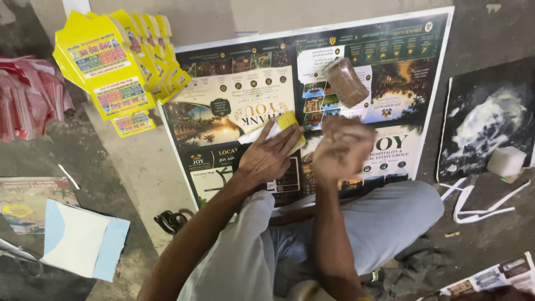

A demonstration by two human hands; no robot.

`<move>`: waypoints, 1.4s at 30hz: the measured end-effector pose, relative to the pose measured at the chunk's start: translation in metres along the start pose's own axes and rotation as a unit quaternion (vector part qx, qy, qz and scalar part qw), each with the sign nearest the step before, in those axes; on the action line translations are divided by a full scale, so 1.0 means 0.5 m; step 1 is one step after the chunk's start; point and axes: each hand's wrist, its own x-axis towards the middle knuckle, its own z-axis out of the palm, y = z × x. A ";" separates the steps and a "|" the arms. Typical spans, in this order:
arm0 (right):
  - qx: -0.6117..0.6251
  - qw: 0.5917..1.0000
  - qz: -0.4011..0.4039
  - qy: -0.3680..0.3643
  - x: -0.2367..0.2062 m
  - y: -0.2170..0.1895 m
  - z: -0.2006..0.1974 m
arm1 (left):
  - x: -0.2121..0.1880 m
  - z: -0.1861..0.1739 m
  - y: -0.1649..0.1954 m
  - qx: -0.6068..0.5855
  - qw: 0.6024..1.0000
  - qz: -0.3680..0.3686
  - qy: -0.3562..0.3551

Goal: The person sits on the floor and repeatedly folds yellow printed pamphlets by hand. They align the edges, crease the folds, and stack the finished items into a growing pile on the floor.

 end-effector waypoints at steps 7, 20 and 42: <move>-0.248 0.966 0.070 0.008 -0.005 0.054 -0.022 | -0.008 0.015 0.003 -0.033 0.999 -0.033 -0.014; -0.534 0.627 0.353 -0.444 0.046 -0.020 -0.073 | -0.039 0.017 -0.003 -0.081 0.993 -0.089 0.019; -0.519 0.730 -0.100 -0.434 0.152 -0.076 0.050 | -0.014 0.058 0.038 0.058 0.996 0.068 -0.029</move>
